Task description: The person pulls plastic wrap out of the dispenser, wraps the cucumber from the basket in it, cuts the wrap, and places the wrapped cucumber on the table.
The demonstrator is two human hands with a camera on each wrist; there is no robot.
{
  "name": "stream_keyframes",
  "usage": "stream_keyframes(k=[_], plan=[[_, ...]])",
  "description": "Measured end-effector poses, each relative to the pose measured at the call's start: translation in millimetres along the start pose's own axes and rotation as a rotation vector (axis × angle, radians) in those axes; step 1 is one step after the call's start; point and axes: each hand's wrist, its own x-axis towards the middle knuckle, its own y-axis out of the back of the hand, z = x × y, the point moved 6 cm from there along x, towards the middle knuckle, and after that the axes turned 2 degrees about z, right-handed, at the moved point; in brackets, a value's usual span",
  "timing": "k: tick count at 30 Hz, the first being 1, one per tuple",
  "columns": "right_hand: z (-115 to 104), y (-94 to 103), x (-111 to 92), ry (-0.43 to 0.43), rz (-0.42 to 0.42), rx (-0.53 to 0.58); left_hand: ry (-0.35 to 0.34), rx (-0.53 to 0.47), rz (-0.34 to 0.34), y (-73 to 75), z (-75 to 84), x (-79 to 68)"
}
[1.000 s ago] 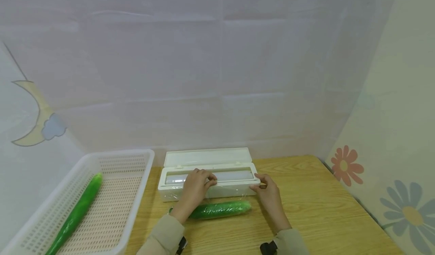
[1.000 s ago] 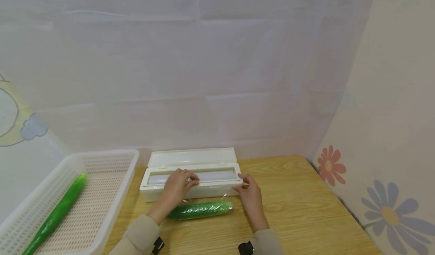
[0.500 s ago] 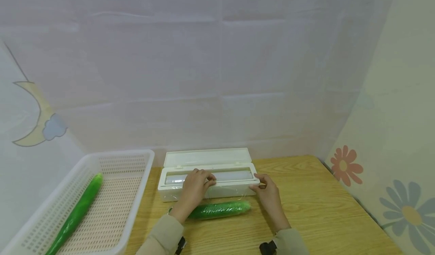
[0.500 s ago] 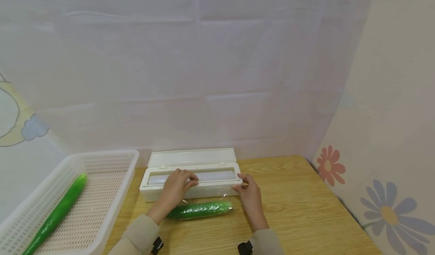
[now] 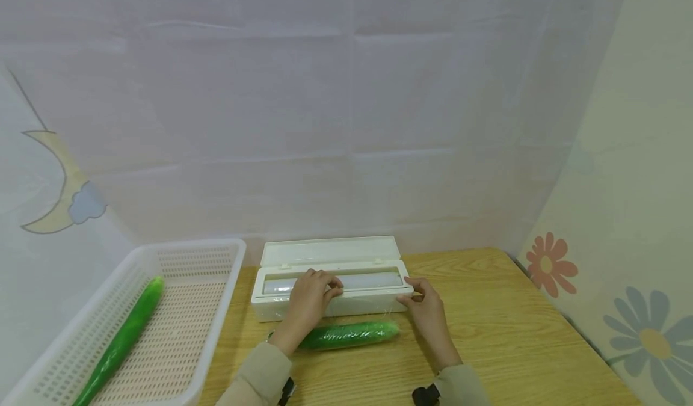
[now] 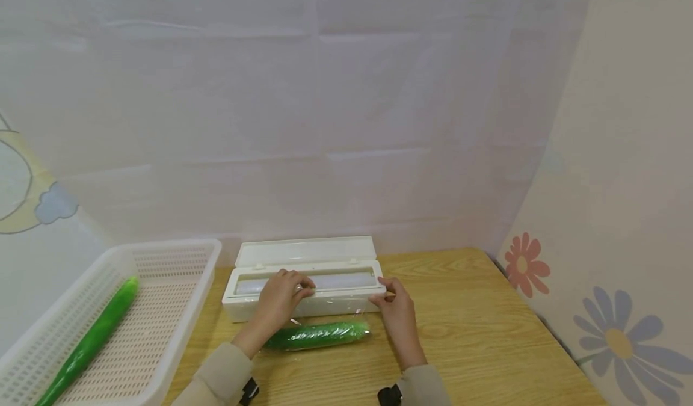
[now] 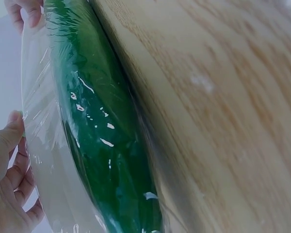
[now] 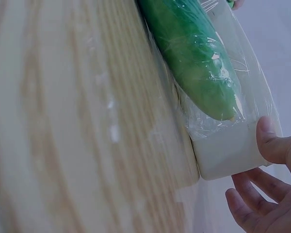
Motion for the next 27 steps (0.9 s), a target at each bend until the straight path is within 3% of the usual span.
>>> stream_keyframes(k=[10,27], plan=[[-3.6,2.3,2.3,0.03,0.017,-0.024,-0.008,0.016,-0.001,1.2,-1.0,2.2],[-2.3,0.1,-0.2,0.003,-0.001,0.021,-0.002,0.005,-0.017,3.1,-4.4,-2.8]])
